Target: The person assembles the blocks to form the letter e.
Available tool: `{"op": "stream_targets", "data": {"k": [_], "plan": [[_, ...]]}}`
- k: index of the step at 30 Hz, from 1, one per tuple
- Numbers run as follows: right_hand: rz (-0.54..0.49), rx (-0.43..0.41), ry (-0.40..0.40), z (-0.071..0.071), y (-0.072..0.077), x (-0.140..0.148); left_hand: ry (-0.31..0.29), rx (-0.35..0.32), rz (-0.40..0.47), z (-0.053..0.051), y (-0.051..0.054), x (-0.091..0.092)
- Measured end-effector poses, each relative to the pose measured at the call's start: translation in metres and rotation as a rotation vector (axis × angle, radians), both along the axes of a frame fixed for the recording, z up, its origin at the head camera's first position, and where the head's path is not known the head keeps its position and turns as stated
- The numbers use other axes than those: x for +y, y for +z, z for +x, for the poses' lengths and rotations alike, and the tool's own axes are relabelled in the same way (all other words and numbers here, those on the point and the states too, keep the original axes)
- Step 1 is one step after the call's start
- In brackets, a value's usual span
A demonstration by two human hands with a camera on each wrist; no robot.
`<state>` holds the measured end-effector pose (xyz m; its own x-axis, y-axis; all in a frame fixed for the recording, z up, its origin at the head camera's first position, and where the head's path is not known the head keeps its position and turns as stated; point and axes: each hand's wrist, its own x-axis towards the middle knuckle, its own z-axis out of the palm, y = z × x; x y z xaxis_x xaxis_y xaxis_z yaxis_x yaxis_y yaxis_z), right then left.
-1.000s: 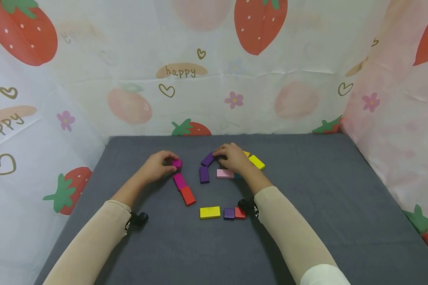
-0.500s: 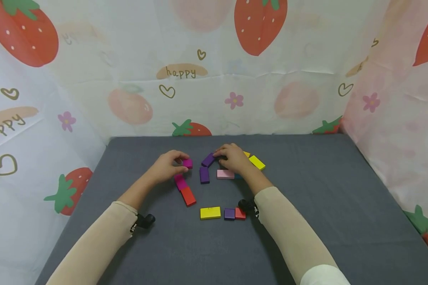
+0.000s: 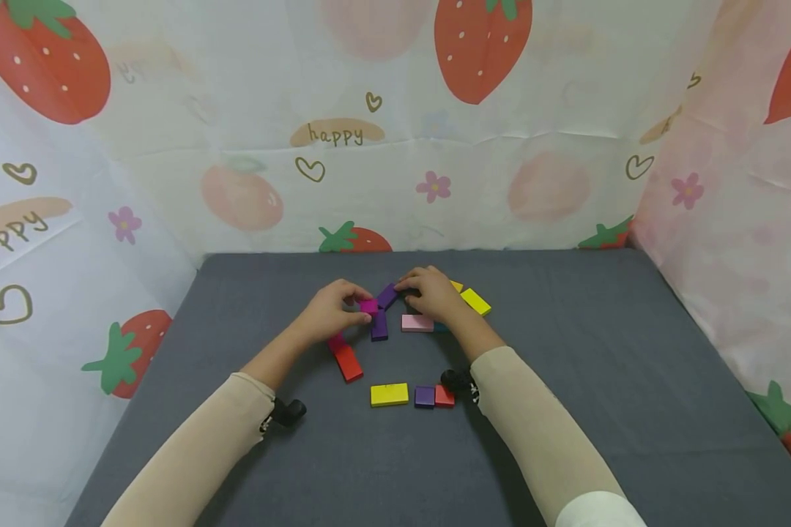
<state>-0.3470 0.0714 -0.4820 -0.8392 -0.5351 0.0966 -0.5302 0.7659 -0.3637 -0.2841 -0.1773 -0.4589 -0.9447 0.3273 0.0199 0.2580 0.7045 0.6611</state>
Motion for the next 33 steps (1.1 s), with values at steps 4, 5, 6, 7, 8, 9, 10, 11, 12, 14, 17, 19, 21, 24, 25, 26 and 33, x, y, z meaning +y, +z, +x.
{"op": "stream_targets", "data": {"k": [4,5,6,7,8,9,10,11,12,14,17,19,21,24,25,26,33], "plan": [[-0.005,0.002,0.005,0.000,0.000,0.001,-0.005,-0.005,0.011,0.001,-0.002,0.010],[-0.004,0.005,0.007,-0.001,-0.001,0.001,-0.008,-0.004,0.012,0.001,-0.003,0.013],[-0.006,0.007,0.009,-0.001,-0.001,0.001,-0.014,0.000,0.010,0.001,-0.004,0.015],[-0.008,0.009,0.010,-0.001,-0.001,0.001,-0.017,0.001,0.009,0.001,-0.005,0.018],[-0.010,0.012,0.013,-0.001,-0.001,0.001,-0.020,0.004,0.006,0.001,-0.006,0.020],[-0.012,0.014,0.015,-0.001,0.000,0.001,-0.025,0.009,0.003,0.001,-0.007,0.022],[-0.013,0.016,0.017,-0.001,0.000,0.001,-0.029,0.012,0.000,0.000,-0.008,0.024],[-0.015,0.016,0.018,-0.001,0.000,0.001,-0.031,0.017,-0.005,0.000,-0.010,0.026],[-0.016,0.015,0.019,0.000,0.000,0.001,-0.035,0.020,-0.009,-0.001,-0.011,0.028],[-0.016,0.013,0.019,0.000,0.000,0.001,-0.038,0.028,-0.015,-0.002,-0.014,0.031],[-0.013,0.015,0.015,-0.001,-0.001,0.001,-0.039,0.033,-0.022,-0.003,-0.016,0.035],[-0.011,0.019,0.014,-0.002,-0.002,0.001,-0.035,0.034,-0.027,-0.003,-0.016,0.037],[-0.010,0.023,0.015,-0.002,-0.002,0.001,-0.029,0.029,-0.031,-0.002,-0.014,0.039],[-0.008,0.024,0.017,-0.003,-0.002,0.001,-0.020,0.023,-0.040,0.000,-0.013,0.042],[-0.008,0.024,0.018,-0.003,-0.002,0.001,-0.018,0.022,-0.044,0.001,-0.013,0.042],[-0.009,0.023,0.018,-0.003,-0.002,0.001,-0.017,0.023,-0.048,0.001,-0.014,0.043],[-0.025,0.024,0.017,-0.001,-0.002,0.001,-0.024,0.041,-0.067,0.001,-0.016,0.047]]}}
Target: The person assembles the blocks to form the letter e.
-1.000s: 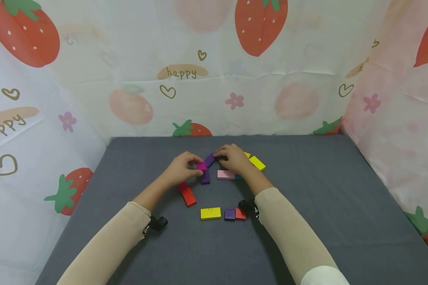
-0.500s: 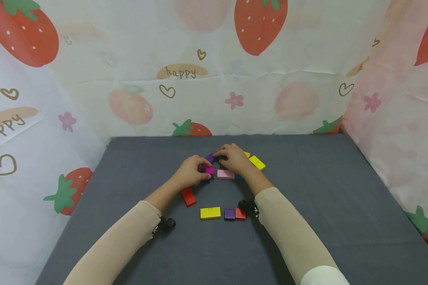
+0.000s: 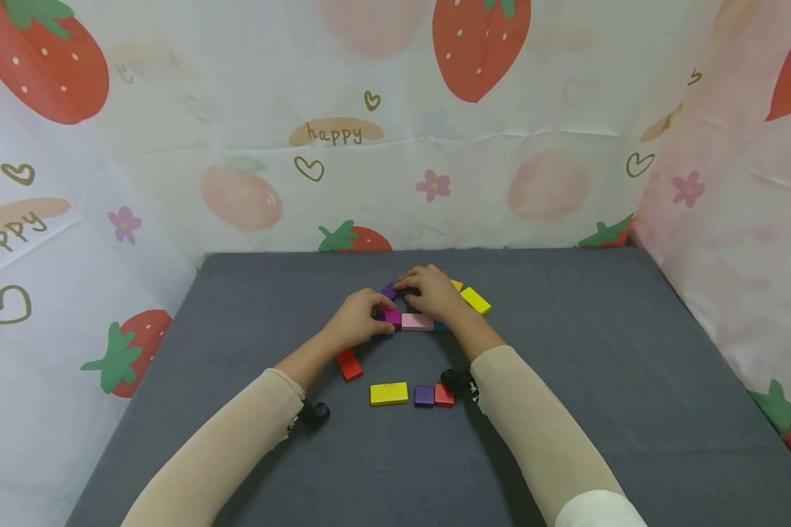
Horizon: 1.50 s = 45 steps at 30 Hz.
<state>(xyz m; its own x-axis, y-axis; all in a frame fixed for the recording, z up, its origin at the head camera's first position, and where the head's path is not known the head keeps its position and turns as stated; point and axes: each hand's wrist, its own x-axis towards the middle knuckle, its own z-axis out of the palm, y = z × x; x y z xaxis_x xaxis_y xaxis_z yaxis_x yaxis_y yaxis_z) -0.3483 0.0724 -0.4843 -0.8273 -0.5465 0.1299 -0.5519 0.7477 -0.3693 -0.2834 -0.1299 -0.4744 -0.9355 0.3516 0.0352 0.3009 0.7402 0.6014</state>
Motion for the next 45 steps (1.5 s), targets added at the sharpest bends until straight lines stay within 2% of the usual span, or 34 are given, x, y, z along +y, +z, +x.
{"op": "stream_targets", "data": {"k": [9,16,24,29,35,40,45], "plan": [[-0.006,-0.006,0.000,-0.0010,-0.0008,-0.0002,0.012,-0.022,0.015,-0.0030,-0.0043,-0.0001],[-0.006,-0.004,-0.009,-0.0014,-0.0013,-0.0007,0.008,-0.037,0.042,-0.0022,-0.0015,0.0008],[-0.003,-0.004,-0.012,-0.0004,-0.0017,-0.0006,-0.007,-0.048,0.025,-0.0044,-0.0033,0.0009],[-0.011,-0.007,-0.012,-0.0002,-0.0015,0.0009,-0.033,-0.035,-0.005,-0.0041,-0.0006,0.0025],[-0.016,-0.012,-0.009,0.0007,-0.0002,0.0016,-0.030,-0.045,-0.038,-0.0048,0.0004,0.0037],[-0.019,-0.015,-0.014,0.0003,-0.0007,0.0012,-0.039,-0.048,-0.032,-0.0044,0.0007,0.0032],[-0.015,-0.014,-0.014,-0.0001,-0.0010,0.0005,-0.061,-0.035,-0.007,-0.0008,0.0055,-0.0002]]}}
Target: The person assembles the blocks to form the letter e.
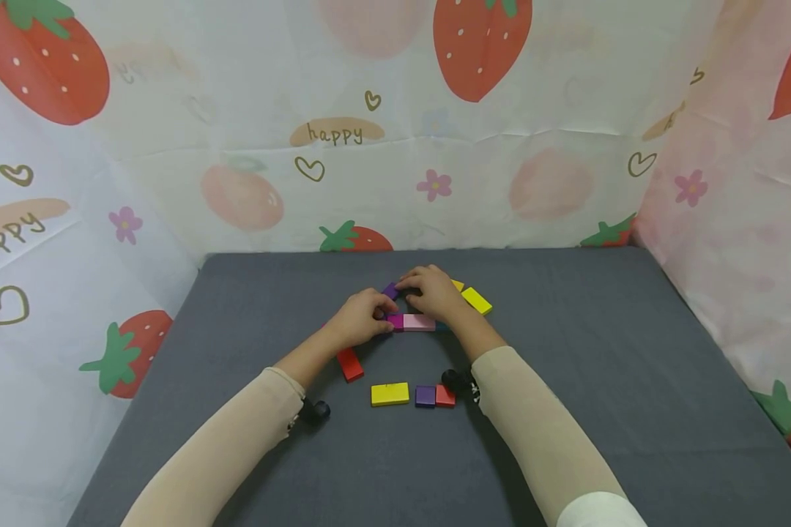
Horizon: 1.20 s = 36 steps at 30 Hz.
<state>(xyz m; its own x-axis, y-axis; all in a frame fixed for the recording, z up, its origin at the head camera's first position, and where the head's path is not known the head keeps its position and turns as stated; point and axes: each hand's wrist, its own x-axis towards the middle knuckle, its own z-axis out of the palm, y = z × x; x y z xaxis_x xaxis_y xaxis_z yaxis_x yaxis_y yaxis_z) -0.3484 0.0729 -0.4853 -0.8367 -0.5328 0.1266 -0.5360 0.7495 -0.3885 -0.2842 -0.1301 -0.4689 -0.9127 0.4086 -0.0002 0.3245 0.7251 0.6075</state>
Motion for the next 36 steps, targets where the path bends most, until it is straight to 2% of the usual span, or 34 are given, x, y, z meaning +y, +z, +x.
{"op": "stream_targets", "data": {"k": [4,9,12,21,29,36], "plan": [[0.000,-0.002,0.000,0.000,-0.001,0.000,-0.015,0.032,-0.010,0.001,0.005,-0.005],[0.003,0.003,0.004,0.000,-0.002,0.000,-0.024,0.095,-0.128,0.000,0.009,-0.011],[0.004,0.008,0.002,-0.001,-0.003,0.000,-0.035,0.109,-0.154,-0.001,0.009,-0.014],[0.014,0.004,-0.004,0.000,-0.002,0.000,-0.075,0.123,-0.175,-0.001,-0.002,-0.016],[0.064,-0.012,-0.001,0.000,0.004,-0.003,-0.075,0.116,-0.199,-0.002,0.000,-0.015],[0.063,-0.069,0.043,0.001,0.014,-0.003,-0.055,0.122,-0.209,-0.001,0.001,-0.015]]}}
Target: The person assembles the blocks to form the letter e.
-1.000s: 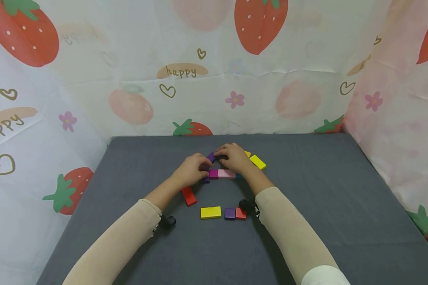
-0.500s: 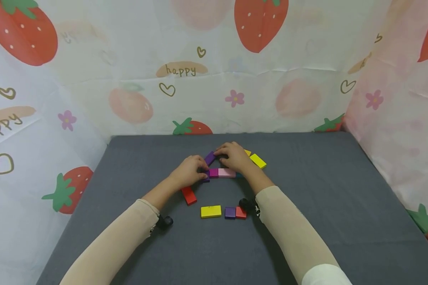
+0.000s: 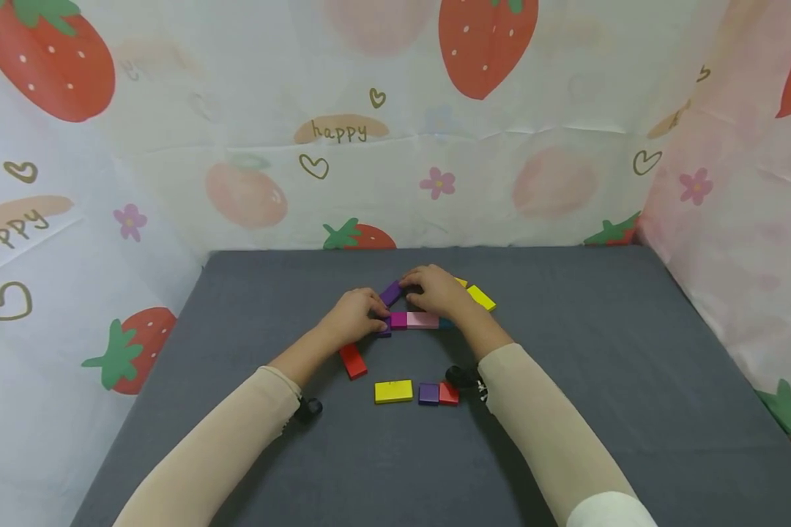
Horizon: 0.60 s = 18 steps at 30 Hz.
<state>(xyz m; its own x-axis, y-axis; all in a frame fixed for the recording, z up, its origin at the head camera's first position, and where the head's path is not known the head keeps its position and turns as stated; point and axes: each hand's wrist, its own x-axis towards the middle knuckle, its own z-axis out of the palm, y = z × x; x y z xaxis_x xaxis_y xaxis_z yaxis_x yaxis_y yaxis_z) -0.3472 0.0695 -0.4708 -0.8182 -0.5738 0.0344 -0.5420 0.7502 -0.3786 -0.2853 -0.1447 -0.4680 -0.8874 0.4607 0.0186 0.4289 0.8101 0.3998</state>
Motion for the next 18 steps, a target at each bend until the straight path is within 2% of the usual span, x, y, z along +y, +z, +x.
{"op": "stream_targets", "data": {"k": [5,11,18], "plan": [[-0.020,0.001,0.025,0.010,0.009,0.000,0.006,0.011,0.006,0.000,0.001,0.002],[-0.021,0.047,0.047,0.036,0.016,-0.003,0.029,0.004,0.000,0.000,0.002,0.003],[-0.023,0.101,0.010,0.059,0.008,-0.006,0.041,-0.018,0.004,0.001,0.002,0.003]]}}
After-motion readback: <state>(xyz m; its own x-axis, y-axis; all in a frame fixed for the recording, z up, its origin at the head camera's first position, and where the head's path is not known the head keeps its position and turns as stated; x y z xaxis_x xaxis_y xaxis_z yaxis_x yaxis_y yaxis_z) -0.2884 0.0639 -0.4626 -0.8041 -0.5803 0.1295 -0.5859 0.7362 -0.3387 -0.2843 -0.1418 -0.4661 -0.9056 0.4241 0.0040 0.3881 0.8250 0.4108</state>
